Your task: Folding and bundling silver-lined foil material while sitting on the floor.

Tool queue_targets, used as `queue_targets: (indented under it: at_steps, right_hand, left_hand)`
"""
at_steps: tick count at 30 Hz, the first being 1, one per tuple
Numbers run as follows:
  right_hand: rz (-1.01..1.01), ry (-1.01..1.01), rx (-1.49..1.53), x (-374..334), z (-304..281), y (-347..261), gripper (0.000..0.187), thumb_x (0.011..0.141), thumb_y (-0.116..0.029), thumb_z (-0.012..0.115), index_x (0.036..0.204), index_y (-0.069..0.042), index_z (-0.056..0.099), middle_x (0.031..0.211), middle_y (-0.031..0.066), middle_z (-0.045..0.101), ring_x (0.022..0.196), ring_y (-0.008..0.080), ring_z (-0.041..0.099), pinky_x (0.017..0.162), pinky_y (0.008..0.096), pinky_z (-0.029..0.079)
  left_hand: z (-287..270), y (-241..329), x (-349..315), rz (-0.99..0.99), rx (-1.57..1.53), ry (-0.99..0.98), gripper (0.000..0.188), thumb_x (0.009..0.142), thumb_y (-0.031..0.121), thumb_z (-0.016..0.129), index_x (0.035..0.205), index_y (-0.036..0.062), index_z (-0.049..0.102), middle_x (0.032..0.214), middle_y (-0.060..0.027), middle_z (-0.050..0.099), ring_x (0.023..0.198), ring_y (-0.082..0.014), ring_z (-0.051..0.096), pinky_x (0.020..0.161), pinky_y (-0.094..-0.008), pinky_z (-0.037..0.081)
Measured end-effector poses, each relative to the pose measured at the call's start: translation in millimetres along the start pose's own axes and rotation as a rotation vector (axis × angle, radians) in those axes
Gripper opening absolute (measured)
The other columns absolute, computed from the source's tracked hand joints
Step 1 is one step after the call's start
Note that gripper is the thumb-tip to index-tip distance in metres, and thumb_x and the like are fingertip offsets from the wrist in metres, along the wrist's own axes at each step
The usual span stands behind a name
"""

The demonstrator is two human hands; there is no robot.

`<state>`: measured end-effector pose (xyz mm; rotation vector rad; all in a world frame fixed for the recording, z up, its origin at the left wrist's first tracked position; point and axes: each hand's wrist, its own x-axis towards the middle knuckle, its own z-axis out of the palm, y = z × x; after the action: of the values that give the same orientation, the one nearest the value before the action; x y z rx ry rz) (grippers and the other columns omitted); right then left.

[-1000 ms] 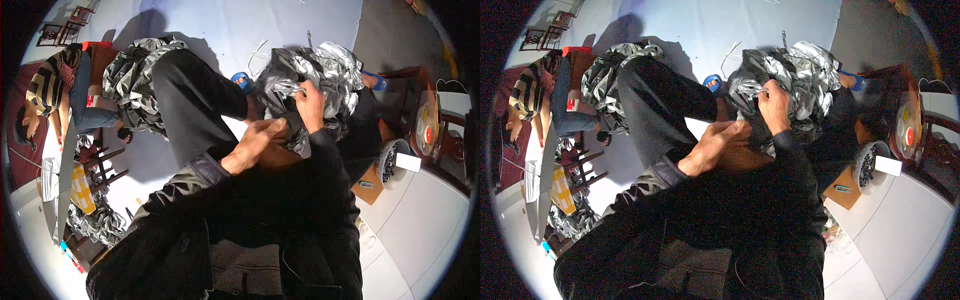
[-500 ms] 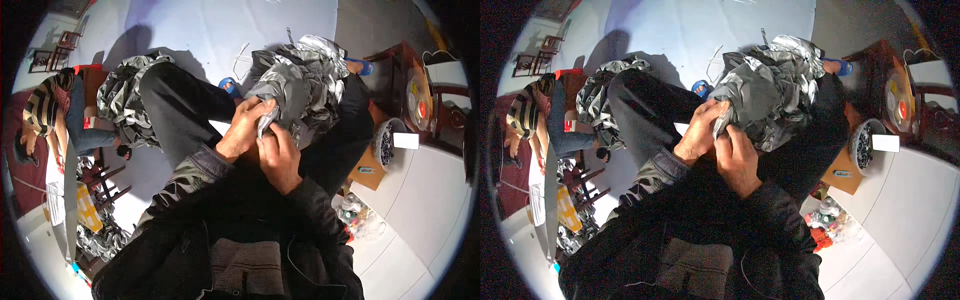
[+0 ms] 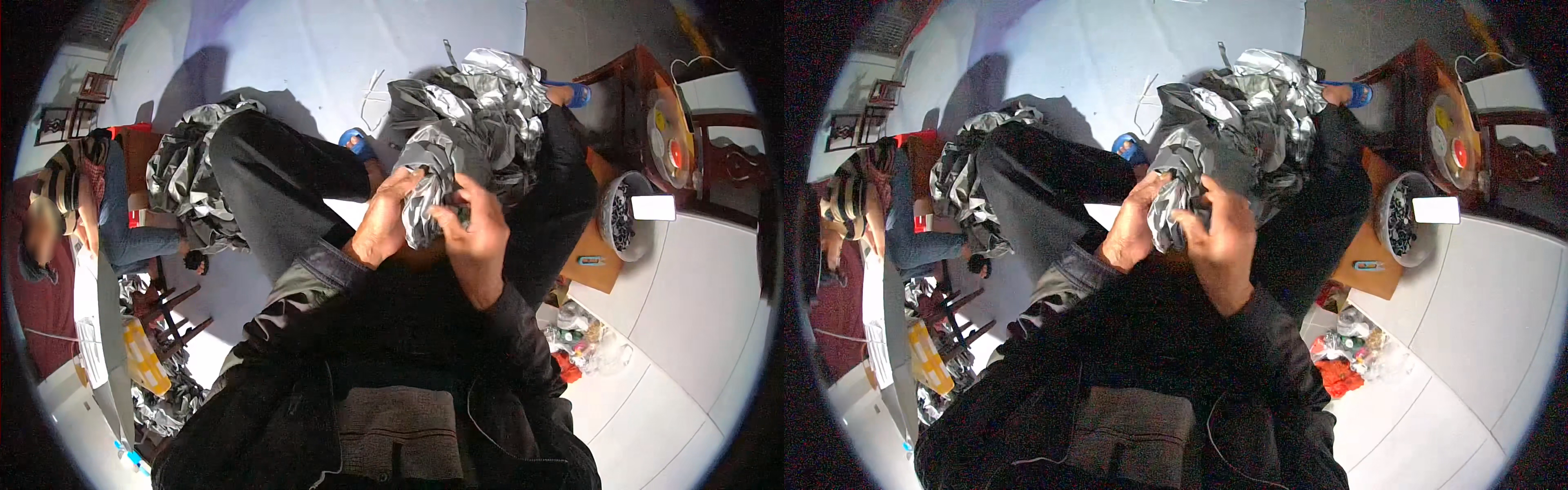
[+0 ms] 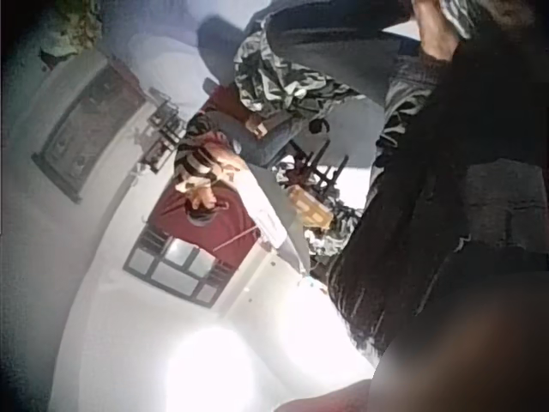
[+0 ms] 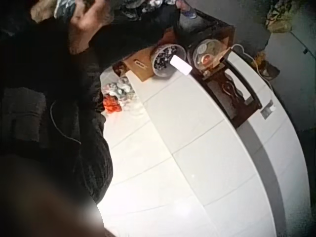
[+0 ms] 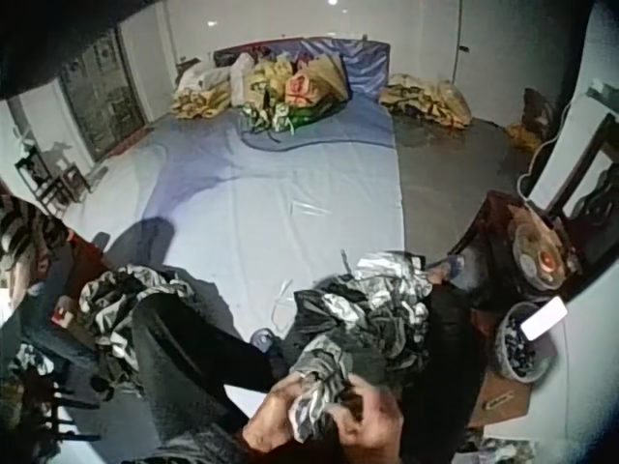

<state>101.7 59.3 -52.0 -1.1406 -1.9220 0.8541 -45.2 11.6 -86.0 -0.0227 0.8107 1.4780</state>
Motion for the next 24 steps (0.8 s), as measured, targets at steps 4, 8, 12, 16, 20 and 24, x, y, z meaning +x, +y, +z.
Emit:
queue_targets:
  at_steps: [4, 8, 12, 16, 20, 24]
  right_hand:
    - [0.160, -0.035, -0.010, 4.7, -0.2, 2.3, 0.038, 0.081, -0.014, 0.079, 0.114, -0.002, 0.066, 0.095, 0.0142, 0.068, 0.084, 0.0243, 0.067, 0.074, 0.0342, 0.053]
    - [0.352, -0.195, 0.073, 6.1, 3.0, 21.4, 0.033, 0.081, -0.015, 0.079, 0.108, -0.003, 0.066, 0.088, 0.0135, 0.067, 0.077, 0.0259, 0.067, 0.067, 0.0352, 0.053]
    - [-0.100, 0.183, -0.024, 5.8, 11.3, 33.2, 0.025, 0.083, -0.015, 0.077, 0.101, -0.003, 0.065, 0.085, 0.0137, 0.066, 0.073, 0.0280, 0.066, 0.065, 0.0355, 0.052]
    - [-0.133, 0.215, -0.092, 6.2, 7.2, 43.0, 0.020, 0.085, -0.013, 0.074, 0.099, -0.002, 0.063, 0.086, 0.0143, 0.065, 0.074, 0.0298, 0.066, 0.066, 0.0358, 0.052]
    - [0.213, 0.045, 0.297, 4.9, 4.8, 33.9, 0.019, 0.085, -0.011, 0.072, 0.100, -0.002, 0.062, 0.089, 0.0143, 0.065, 0.081, 0.0317, 0.066, 0.071, 0.0372, 0.052]
    - [-0.041, 0.199, 0.069, 6.0, 11.7, 26.7, 0.020, 0.088, -0.014, 0.071, 0.100, -0.002, 0.061, 0.083, 0.0156, 0.065, 0.077, 0.0320, 0.067, 0.067, 0.0354, 0.052]
  left_hand:
    - [-9.2, -5.7, 7.9, 0.012, 0.051, -0.056, 0.025, 0.096, 0.010, 0.057, 0.120, 0.0021, 0.060, 0.110, -0.0091, 0.069, 0.097, -0.0188, 0.068, 0.087, -0.0326, 0.054]
    - [-4.2, 6.4, -10.7, 0.094, 0.204, -0.097, 0.031, 0.093, 0.011, 0.062, 0.121, 0.0007, 0.059, 0.114, -0.0097, 0.066, 0.103, -0.0191, 0.065, 0.089, -0.0320, 0.052]
    - [10.0, 7.8, -20.2, 0.151, 0.392, -0.235, 0.037, 0.088, 0.005, 0.063, 0.124, -0.0012, 0.057, 0.113, -0.0083, 0.066, 0.102, -0.0181, 0.064, 0.090, -0.0317, 0.052]
    - [10.9, 5.6, -14.4, 0.063, 0.579, -0.125, 0.044, 0.083, -0.002, 0.060, 0.126, -0.0012, 0.056, 0.112, -0.0076, 0.065, 0.100, -0.0176, 0.064, 0.088, -0.0306, 0.052]
    - [-10.4, 2.1, -6.0, -0.017, 0.400, -0.052, 0.050, 0.080, -0.007, 0.056, 0.129, -0.0005, 0.056, 0.112, -0.0076, 0.066, 0.099, -0.0176, 0.065, 0.086, -0.0297, 0.053]
    - [13.6, 3.3, -11.3, 0.030, 0.320, 0.007, 0.049, 0.081, -0.008, 0.054, 0.129, -0.0001, 0.056, 0.110, -0.0076, 0.066, 0.095, -0.0177, 0.066, 0.085, -0.0296, 0.054]
